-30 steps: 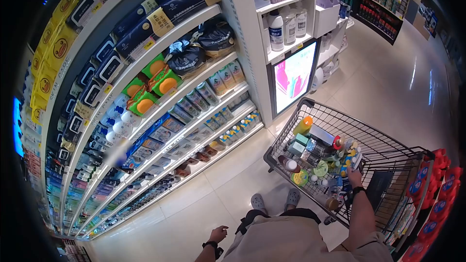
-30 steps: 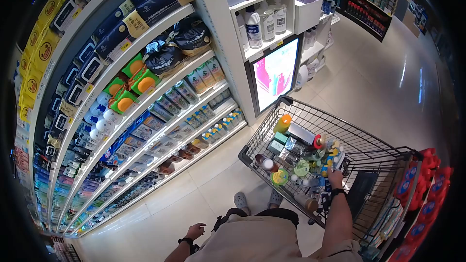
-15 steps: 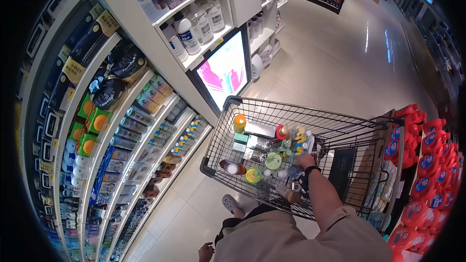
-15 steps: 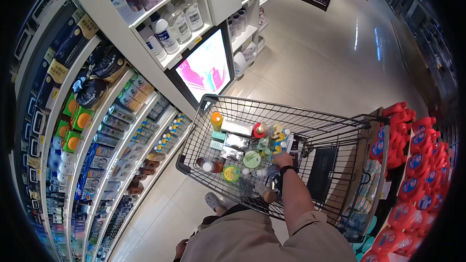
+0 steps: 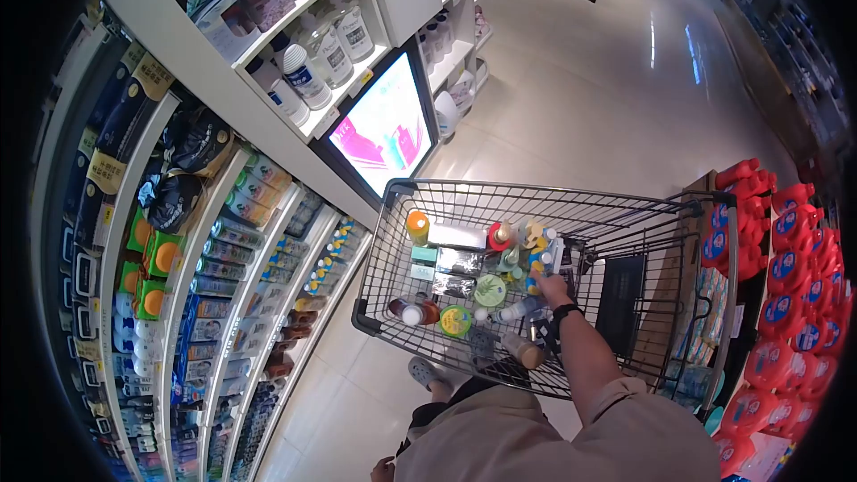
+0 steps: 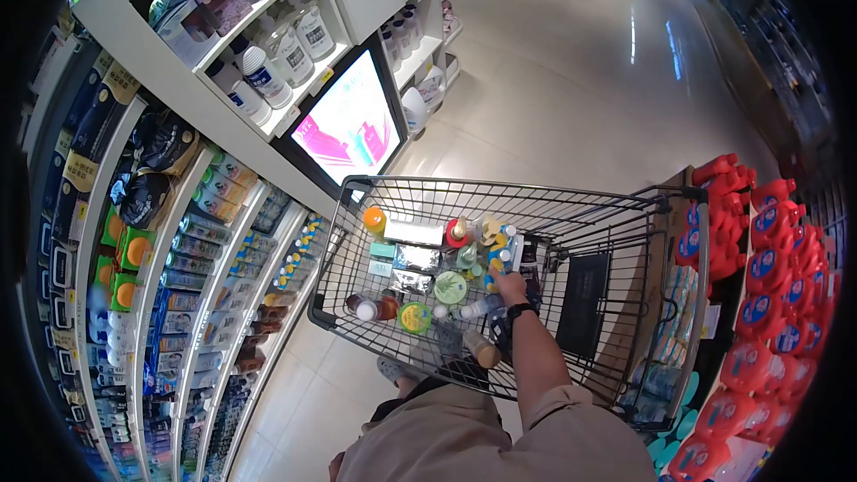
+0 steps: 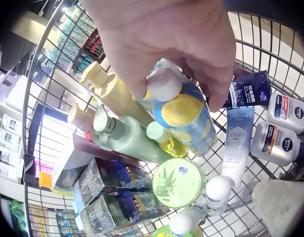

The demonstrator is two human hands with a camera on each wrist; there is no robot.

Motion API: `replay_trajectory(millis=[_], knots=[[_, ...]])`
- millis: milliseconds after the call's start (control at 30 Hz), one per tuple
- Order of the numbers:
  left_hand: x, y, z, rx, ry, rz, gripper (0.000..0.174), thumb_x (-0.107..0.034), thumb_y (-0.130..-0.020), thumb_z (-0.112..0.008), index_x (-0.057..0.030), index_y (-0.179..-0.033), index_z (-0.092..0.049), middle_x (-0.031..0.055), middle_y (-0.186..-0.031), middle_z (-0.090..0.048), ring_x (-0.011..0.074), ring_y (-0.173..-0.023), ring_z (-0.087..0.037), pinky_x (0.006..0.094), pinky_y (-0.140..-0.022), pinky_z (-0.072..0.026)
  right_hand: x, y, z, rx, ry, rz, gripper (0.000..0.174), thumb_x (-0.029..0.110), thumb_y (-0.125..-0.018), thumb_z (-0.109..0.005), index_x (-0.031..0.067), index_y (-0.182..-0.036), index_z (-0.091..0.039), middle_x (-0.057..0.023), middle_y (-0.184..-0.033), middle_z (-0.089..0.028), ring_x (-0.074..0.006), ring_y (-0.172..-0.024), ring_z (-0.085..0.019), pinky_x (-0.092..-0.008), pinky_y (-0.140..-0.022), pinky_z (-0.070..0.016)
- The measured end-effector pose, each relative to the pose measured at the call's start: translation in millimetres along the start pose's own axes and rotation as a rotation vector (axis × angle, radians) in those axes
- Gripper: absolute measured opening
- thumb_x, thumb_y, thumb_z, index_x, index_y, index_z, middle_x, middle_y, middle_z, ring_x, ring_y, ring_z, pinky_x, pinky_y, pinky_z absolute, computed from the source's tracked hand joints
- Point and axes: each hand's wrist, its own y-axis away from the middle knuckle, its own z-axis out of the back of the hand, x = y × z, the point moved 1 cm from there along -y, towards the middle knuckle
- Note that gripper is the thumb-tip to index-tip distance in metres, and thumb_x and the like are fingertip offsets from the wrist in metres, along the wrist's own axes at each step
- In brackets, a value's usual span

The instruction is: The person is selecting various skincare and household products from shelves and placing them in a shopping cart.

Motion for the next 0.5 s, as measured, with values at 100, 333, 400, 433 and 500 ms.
replay_trajectory(millis=[100, 333, 400, 433, 500], knots=[[-3.8, 1.6, 2.5, -0.002, 0.029, -0.005, 0.038, -0.029, -0.088, -0.053, -0.0103, -0.12, -0.061, 0.0163, -0.107, -0.068, 0.0284, -0.099, -0.066, 0.0378, -0.085, -0.0507, 10.1, -3.5, 10.2, -0.007, 0.273, 0.04, 0.074, 0.065, -0.078, -0.061, -0.0045, -0.1, -0.067, -0.0221, -0.091, -0.067, -0.032, -0.081, -0.068, -0.0422, -0.065, -0.0547], [-7.8, 6.4, 9.0, -0.007, 0.093, -0.013, 0.037, -0.028, -0.088, -0.053, -0.0097, -0.12, -0.061, 0.0157, -0.107, -0.068, 0.0266, -0.099, -0.066, 0.0368, -0.086, -0.0504, 1.9, -2.3, 28.0, -0.541, 0.076, 0.327, 0.044, 0.041, -0.09, -0.057, -0.0026, -0.093, -0.057, -0.0247, -0.088, -0.065, -0.0421, -0.088, -0.062, -0.0502, -0.077, -0.0472], [-8.4, 8.3, 10.6, -0.008, 0.109, -0.014, 0.037, -0.028, -0.089, -0.053, -0.0095, -0.12, -0.062, 0.0155, -0.107, -0.068, 0.0261, -0.099, -0.066, 0.0365, -0.086, -0.0503, 8.0, -6.3, 28.2, -0.46, 0.108, 0.373, 0.041, 0.039, -0.09, -0.057, -0.0014, -0.096, -0.057, -0.0258, -0.089, -0.065, -0.0434, -0.088, -0.062, -0.0511, -0.077, -0.048], [-8.6, 9.3, 11.4, -0.009, 0.117, -0.014, 0.037, -0.027, -0.089, -0.053, -0.0094, -0.12, -0.062, 0.0154, -0.107, -0.068, 0.0258, -0.099, -0.066, 0.0364, -0.086, -0.0503, 13.0, -9.8, 28.2, -0.381, 0.141, 0.422, 0.039, 0.038, -0.09, -0.056, -0.0001, -0.099, -0.058, -0.0269, -0.09, -0.065, -0.0447, -0.088, -0.062, -0.0519, -0.077, -0.0488], [-10.6, 12.2, 13.7, -0.011, 0.133, -0.015, 0.036, -0.027, -0.089, -0.053, -0.0092, -0.119, -0.062, 0.0153, -0.107, -0.068, 0.0253, -0.099, -0.066, 0.0361, -0.086, -0.0502, 22.0, -12.3, 33.6, -0.364, 0.169, 0.408, 0.033, 0.033, -0.091, -0.056, 0.0013, -0.1, -0.059, -0.0274, -0.088, -0.064, -0.0459, -0.084, -0.062, -0.0516, -0.075, -0.0493]])
